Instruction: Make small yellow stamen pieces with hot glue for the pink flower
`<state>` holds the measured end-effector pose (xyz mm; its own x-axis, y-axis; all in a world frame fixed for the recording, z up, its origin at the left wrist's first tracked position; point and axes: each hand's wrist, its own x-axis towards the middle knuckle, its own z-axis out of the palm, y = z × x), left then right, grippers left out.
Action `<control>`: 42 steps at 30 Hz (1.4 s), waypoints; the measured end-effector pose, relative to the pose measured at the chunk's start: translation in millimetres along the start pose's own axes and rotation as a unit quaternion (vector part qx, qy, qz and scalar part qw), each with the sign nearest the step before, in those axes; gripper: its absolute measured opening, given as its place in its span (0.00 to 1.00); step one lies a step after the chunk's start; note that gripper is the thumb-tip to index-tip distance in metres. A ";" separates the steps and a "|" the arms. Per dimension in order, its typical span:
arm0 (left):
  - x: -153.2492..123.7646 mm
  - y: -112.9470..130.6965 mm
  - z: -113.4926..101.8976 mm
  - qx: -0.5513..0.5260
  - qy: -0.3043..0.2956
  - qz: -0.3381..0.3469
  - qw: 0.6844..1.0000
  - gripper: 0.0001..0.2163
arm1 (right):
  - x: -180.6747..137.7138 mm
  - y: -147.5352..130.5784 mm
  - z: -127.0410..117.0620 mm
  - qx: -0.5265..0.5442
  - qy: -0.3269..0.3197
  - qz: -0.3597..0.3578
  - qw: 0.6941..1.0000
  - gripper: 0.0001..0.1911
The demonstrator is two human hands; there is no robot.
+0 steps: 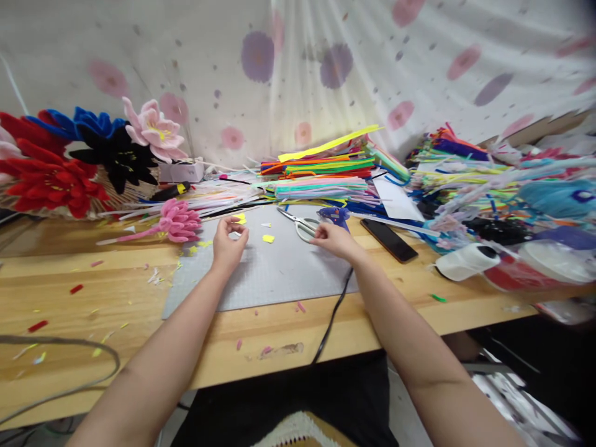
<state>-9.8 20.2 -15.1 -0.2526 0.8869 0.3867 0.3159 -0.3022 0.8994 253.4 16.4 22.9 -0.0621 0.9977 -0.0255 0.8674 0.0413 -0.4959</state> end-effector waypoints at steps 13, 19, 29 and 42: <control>-3.0 1.5 -6.7 0.025 -0.003 -0.004 1.000 0.14 | 33.0 -68.0 73.8 0.122 -0.001 -0.071 0.990 0.14; -3.3 -0.8 -4.4 0.031 -0.018 0.007 0.999 0.13 | 33.3 -59.5 77.9 0.197 0.035 -0.072 0.977 0.11; -2.6 -2.6 -3.8 0.030 -0.022 0.016 0.999 0.11 | 44.3 -47.9 83.0 0.294 0.041 -0.077 0.952 0.13; -2.6 -0.6 -4.4 0.047 -0.031 0.014 0.998 0.10 | 41.7 -50.5 86.3 0.317 0.032 -0.131 0.939 0.13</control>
<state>-13.3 16.6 -15.7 -0.1857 0.8993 0.3960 0.4077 -0.2962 0.8637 164.4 51.3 -28.0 -0.1843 0.9597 0.2121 0.3575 0.2665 -0.8951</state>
